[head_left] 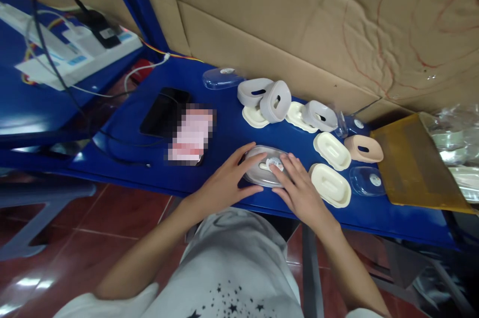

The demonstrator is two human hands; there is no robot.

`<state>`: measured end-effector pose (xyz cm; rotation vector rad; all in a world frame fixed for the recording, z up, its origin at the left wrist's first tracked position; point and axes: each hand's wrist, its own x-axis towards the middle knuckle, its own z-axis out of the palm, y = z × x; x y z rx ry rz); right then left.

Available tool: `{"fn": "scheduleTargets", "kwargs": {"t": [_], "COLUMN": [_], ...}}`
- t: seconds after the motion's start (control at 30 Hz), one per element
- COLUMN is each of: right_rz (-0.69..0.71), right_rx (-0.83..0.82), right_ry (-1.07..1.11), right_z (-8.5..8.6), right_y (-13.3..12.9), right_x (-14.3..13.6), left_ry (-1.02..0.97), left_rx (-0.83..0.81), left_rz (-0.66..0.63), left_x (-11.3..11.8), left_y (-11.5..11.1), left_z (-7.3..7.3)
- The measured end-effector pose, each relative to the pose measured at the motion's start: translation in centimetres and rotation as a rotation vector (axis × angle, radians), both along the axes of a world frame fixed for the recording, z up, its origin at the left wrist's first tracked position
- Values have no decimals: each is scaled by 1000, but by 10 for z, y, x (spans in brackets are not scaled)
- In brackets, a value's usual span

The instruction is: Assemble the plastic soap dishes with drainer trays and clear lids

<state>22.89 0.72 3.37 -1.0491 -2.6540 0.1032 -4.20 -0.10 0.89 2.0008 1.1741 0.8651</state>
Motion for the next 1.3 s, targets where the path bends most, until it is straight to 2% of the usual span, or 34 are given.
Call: {"fn": "scheduleTargets", "kwargs": {"t": [0.1,0.2,0.37,0.47,0.53,0.57,0.63,0.73,0.8,0.93,1.07,1.2,1.3], "right_rz": [-59,-96,-424,-480,-400,-347,-288,-390,-502,-677,-647,-559,-557], "right_rx": [13,-7,119,94,-15,-58,-77,21,110,244,212,135,133], "right_ry": [-95,-84,30,45,53,73,132,199,179,54,18,-31,-53], "right_z": [-1,4,-1,-9,-9,-8,-5,-1,-1,-4,0,5,7], "right_y": [-11,-21,-41,-54,-60,-60,-57,-42,-31,-7,35,88,103], "right_x": [1,19,72,83,78,76,75,96,123,185,228,243,241], "left_ry": [39,99,206,256,246,228,217,313,393,442,435,382,319], "left_rx": [53,150,354,470,554,581,585,537,527,525,524,488,437], "left_rz": [16,81,341,407,375,318,127,-131,-175,-155,-131,-84,-63], "left_x": [2,4,8,14,22,27,42,64,74,72,56,45,42], "left_y": [-2,-2,-2,-8,-16,-21,-27,-28,-22,-9,-7,-13,-17], "left_z": [0,0,1,4,7,9,12,13,11,8,8,7,5]}}
